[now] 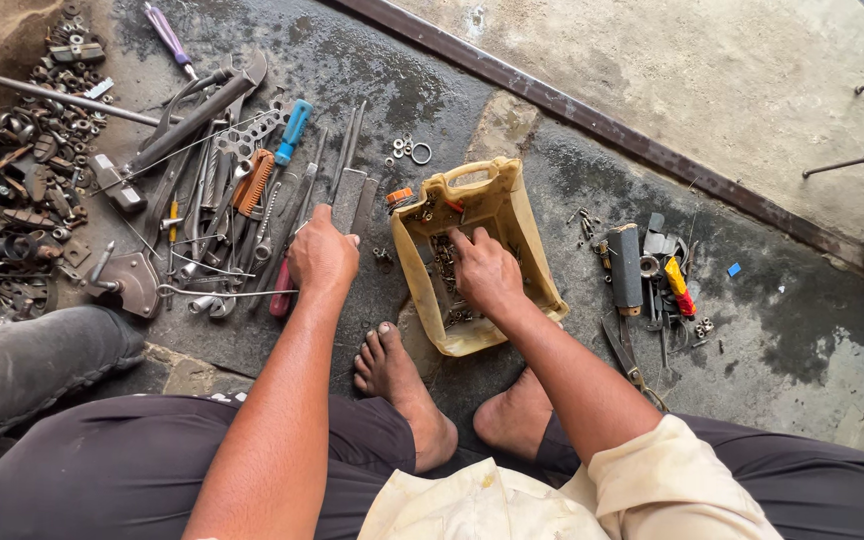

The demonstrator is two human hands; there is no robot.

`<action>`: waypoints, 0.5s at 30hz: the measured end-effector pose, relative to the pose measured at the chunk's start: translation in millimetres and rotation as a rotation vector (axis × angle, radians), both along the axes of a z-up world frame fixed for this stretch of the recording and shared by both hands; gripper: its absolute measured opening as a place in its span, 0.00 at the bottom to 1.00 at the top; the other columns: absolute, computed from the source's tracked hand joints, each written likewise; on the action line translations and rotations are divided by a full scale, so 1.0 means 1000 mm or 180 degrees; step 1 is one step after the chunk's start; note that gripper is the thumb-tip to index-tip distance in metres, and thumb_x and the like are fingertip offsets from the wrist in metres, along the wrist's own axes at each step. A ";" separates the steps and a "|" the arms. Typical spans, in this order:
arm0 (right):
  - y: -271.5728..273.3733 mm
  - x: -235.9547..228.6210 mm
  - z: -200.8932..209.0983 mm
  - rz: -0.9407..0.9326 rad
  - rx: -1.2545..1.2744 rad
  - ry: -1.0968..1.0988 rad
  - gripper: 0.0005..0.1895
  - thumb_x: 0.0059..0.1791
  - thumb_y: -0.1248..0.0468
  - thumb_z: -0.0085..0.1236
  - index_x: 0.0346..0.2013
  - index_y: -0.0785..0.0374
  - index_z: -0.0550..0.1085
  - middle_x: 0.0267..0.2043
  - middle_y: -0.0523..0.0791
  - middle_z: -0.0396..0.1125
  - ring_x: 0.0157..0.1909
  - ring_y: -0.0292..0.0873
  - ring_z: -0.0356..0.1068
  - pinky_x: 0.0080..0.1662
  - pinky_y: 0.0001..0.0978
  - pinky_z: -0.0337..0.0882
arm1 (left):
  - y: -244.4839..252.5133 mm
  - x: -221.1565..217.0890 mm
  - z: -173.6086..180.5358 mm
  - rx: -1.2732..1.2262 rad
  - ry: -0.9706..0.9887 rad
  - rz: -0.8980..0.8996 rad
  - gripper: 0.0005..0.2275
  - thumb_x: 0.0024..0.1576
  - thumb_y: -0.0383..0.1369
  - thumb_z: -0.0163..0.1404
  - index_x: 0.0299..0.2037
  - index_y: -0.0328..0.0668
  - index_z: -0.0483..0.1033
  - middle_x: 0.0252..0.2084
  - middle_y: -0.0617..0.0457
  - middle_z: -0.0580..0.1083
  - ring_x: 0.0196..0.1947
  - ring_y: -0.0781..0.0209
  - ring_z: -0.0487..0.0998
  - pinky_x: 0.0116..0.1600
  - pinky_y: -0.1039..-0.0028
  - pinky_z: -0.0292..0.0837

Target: The person sits on the floor and sorts small metal fasteners from a yellow plastic container. They pick up individual screws and bolts, inspect them, and place them back into the container or on the floor.

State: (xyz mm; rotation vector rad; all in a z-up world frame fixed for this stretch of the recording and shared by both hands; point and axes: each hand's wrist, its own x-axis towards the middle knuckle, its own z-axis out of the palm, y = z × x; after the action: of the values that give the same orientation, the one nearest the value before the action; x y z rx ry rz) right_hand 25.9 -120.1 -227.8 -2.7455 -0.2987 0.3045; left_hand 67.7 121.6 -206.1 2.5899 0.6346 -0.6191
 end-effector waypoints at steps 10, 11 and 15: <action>-0.007 0.009 -0.017 -0.0263 0.0025 -0.0574 0.24 0.48 0.63 0.56 0.59 0.66 0.70 0.45 0.55 0.64 0.43 0.58 0.70 0.43 0.49 0.72 | 0.001 0.002 -0.001 -0.0014 -0.0001 -0.0014 0.22 0.55 0.38 0.61 0.57 0.42 0.69 0.45 0.40 0.78 0.48 0.42 0.81 0.50 0.54 0.76; -0.005 0.015 -0.019 -0.0321 -0.0021 -0.0446 0.26 0.48 0.63 0.56 0.60 0.66 0.70 0.46 0.55 0.64 0.44 0.58 0.70 0.44 0.50 0.72 | 0.001 0.002 -0.002 -0.0017 -0.0041 0.0006 0.23 0.54 0.38 0.61 0.57 0.42 0.69 0.45 0.40 0.78 0.47 0.42 0.81 0.50 0.53 0.76; 0.000 0.031 -0.022 -0.0554 -0.0102 -0.0074 0.24 0.49 0.59 0.58 0.59 0.59 0.71 0.47 0.55 0.64 0.46 0.59 0.70 0.46 0.51 0.72 | 0.002 0.000 -0.001 -0.0042 -0.0065 -0.0039 0.21 0.55 0.38 0.61 0.56 0.41 0.70 0.46 0.40 0.79 0.48 0.42 0.81 0.51 0.53 0.76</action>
State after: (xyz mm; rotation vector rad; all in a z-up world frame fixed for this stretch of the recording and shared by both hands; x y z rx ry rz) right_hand 56.4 -119.6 -249.4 -2.7845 -0.0604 0.2328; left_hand 67.6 124.0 -207.3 2.5864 0.6068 -0.5980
